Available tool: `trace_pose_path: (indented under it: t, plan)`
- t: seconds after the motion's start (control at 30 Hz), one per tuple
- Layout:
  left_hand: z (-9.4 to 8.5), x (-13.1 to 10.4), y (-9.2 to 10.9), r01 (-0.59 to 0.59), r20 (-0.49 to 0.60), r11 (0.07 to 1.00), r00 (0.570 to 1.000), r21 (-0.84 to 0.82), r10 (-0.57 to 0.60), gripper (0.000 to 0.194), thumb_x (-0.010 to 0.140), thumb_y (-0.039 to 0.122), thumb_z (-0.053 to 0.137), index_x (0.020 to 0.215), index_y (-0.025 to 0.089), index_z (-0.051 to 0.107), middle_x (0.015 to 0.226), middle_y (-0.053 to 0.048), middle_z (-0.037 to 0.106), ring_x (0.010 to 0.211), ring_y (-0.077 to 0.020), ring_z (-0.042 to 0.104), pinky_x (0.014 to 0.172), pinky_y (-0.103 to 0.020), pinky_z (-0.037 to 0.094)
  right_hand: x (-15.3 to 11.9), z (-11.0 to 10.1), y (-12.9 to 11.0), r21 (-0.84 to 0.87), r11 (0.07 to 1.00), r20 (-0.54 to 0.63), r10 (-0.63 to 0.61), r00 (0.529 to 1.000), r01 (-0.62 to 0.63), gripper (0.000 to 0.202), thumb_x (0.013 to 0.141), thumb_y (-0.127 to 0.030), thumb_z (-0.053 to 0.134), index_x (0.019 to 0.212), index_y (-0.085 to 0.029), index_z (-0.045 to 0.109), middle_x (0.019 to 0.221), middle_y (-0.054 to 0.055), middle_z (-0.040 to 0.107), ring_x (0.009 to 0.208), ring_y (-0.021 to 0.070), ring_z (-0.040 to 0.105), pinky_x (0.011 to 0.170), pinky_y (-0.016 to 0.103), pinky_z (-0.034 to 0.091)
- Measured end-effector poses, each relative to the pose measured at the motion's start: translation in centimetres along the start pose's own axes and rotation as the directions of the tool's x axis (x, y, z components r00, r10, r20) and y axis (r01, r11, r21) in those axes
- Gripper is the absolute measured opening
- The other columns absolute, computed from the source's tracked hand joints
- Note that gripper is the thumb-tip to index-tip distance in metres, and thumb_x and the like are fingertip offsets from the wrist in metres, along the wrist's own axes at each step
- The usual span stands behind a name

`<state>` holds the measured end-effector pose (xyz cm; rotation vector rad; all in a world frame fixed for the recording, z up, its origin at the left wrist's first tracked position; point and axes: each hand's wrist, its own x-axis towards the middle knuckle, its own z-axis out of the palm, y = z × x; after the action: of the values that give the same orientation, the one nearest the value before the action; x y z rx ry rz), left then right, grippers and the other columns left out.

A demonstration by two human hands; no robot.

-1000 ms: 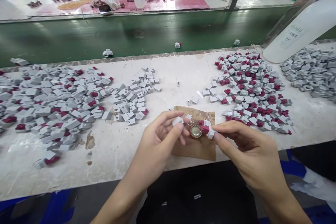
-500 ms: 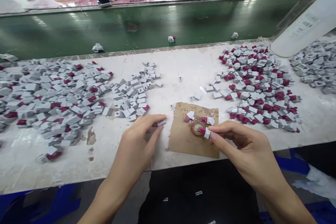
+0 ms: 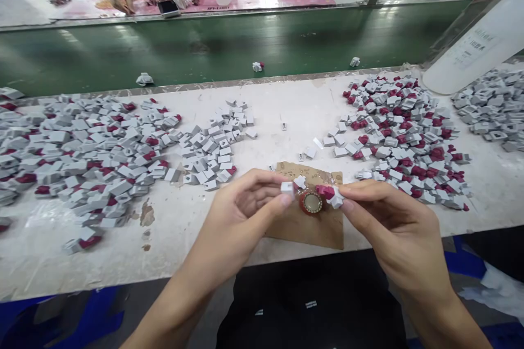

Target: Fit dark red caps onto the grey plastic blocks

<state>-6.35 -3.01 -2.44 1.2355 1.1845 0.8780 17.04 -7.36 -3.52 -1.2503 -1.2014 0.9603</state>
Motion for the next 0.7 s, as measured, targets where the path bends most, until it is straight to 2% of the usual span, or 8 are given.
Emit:
trace_pose_path:
  t: [0.1,0.2,0.3,0.4,0.57,0.7]
  plan:
    - [1.8,0.5,0.6,0.019,0.113,0.965,0.994,-0.260,0.011,0.015,0.100,0.031,0.092,0.111,0.025,0.083,0.111,-0.002,0.089,0.107,-0.0185,0.085,0.095,-0.023,0.069,0.4,0.4,0.3,0.149,0.989,0.026,-0.001,1.000,-0.003,0.022,0.104,-0.018,0.085,0.110,-0.038,0.092,0.110,-0.003,0.090,0.106,0.0162,0.086,0.097,0.023,0.070]
    - [2.6,1.0,0.7,0.015,0.153,0.933,0.987,-0.358,0.043,0.011,0.101,0.025,0.090,0.110,0.023,0.084,0.114,-0.003,0.089,0.111,-0.0183,0.085,0.098,-0.022,0.069,0.8,0.5,0.8,0.213,0.976,0.043,0.025,0.999,-0.034,0.019,0.104,-0.020,0.086,0.110,-0.037,0.092,0.109,-0.002,0.090,0.104,0.0170,0.087,0.094,0.024,0.071]
    - [2.6,1.4,0.6,0.019,0.173,0.928,0.984,-0.372,0.049,0.010,0.103,0.024,0.088,0.112,0.022,0.085,0.119,-0.004,0.089,0.111,-0.0183,0.085,0.097,-0.022,0.069,1.1,0.4,1.1,0.212,0.975,0.045,0.055,0.997,-0.064,0.014,0.102,-0.023,0.088,0.108,-0.036,0.092,0.111,0.000,0.090,0.101,0.0197,0.087,0.089,0.027,0.073]
    - [2.4,1.5,0.4,0.008,0.178,0.933,0.982,-0.361,0.060,0.010,0.103,0.023,0.088,0.112,0.023,0.085,0.118,-0.003,0.089,0.110,-0.0171,0.085,0.097,-0.020,0.069,1.3,0.3,0.8,0.184,0.980,0.067,0.059,0.996,-0.071,0.015,0.101,-0.023,0.089,0.107,-0.036,0.093,0.107,0.001,0.090,0.097,0.0193,0.087,0.084,0.025,0.072]
    - [2.2,1.3,0.6,-0.025,0.190,0.966,0.979,-0.257,0.076,0.008,0.103,0.020,0.087,0.111,0.023,0.087,0.115,-0.004,0.088,0.107,-0.0183,0.086,0.096,-0.022,0.070,2.2,0.2,-0.6,0.102,0.991,0.179,0.063,0.982,-0.082,0.020,0.100,-0.018,0.088,0.105,-0.036,0.095,0.102,0.002,0.091,0.093,0.0184,0.087,0.080,0.021,0.071]
    - [1.3,1.4,1.2,-0.112,0.152,0.976,0.978,-0.187,0.141,0.012,0.103,0.017,0.085,0.113,0.024,0.087,0.119,-0.004,0.088,0.109,-0.0195,0.086,0.099,-0.026,0.070,4.2,0.4,-1.8,0.126,0.983,0.299,0.090,0.950,-0.133,0.013,0.099,-0.022,0.091,0.101,-0.034,0.095,0.101,0.004,0.091,0.087,0.0198,0.087,0.076,0.024,0.072]
